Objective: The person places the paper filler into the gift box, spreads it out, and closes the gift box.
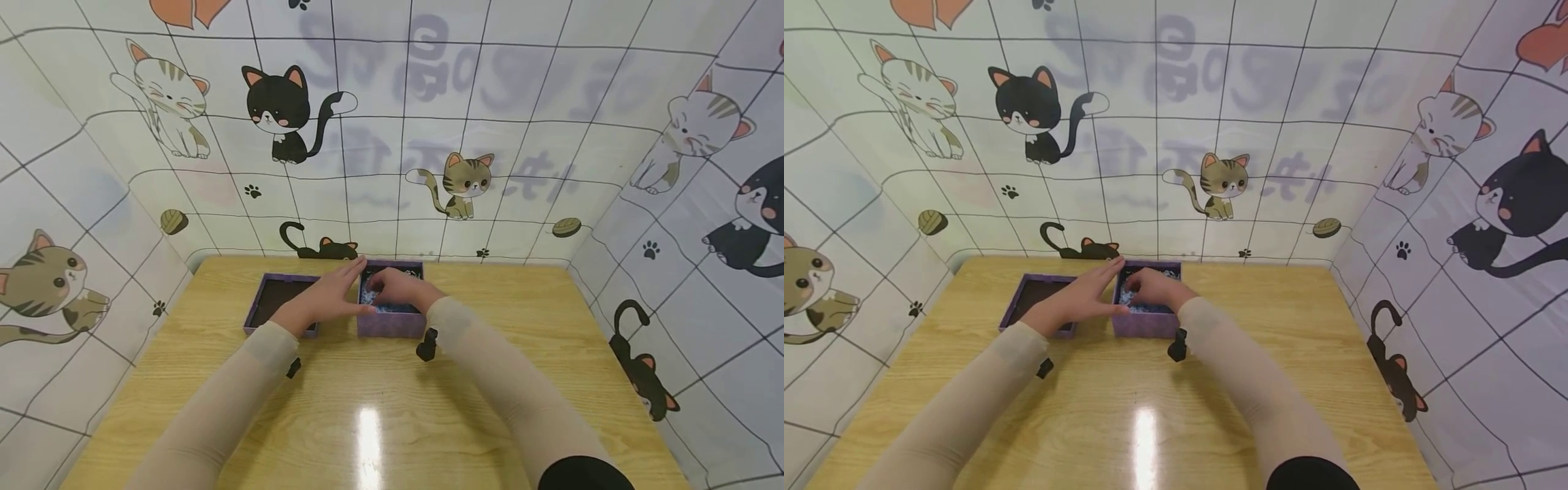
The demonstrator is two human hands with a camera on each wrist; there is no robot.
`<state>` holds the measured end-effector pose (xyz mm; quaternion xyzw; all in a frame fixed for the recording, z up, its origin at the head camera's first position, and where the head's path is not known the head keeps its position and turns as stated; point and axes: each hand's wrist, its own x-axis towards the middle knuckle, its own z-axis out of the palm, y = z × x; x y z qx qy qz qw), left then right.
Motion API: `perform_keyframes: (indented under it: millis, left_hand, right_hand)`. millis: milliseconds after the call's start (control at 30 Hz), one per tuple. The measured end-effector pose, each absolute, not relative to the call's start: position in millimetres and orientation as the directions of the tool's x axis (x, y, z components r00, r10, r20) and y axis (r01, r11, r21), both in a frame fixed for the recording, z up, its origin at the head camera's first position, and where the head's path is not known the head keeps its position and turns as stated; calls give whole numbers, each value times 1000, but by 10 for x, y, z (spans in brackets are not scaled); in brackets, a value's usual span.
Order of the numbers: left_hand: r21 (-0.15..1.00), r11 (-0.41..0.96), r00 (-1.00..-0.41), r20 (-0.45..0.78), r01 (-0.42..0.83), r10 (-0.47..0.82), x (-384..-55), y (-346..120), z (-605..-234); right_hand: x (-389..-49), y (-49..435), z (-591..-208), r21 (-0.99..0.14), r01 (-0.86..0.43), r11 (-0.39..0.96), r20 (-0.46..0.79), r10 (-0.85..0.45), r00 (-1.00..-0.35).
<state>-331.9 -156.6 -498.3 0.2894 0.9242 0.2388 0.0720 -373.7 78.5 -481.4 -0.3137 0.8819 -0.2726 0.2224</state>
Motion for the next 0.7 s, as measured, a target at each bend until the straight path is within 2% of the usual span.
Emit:
perform_keyframes:
  millis: [133, 400, 567, 700]
  left_hand:
    - [470, 723, -822, 8, 506, 569, -3328, -1570, -5004]
    - [468, 723, -822, 13, 508, 569, -3300, -1572, -4962]
    - [479, 716, -820, 15, 509, 573, -3287, -1564, -4951]
    - [463, 724, -822, 16, 511, 570, -3294, -1559, -4974]
  right_hand:
    - [-3707, 788, -4718, -559, -479, 676, -240, -685, -688]
    - [-3598, 863, -4438, -326, -484, 812, -308, -576, -757]
    - [-3575, 836, -4500, -283, -470, 836, -372, -547, -750]
    - [-3581, 811, -4565, -239, -500, 832, -366, -554, -747]
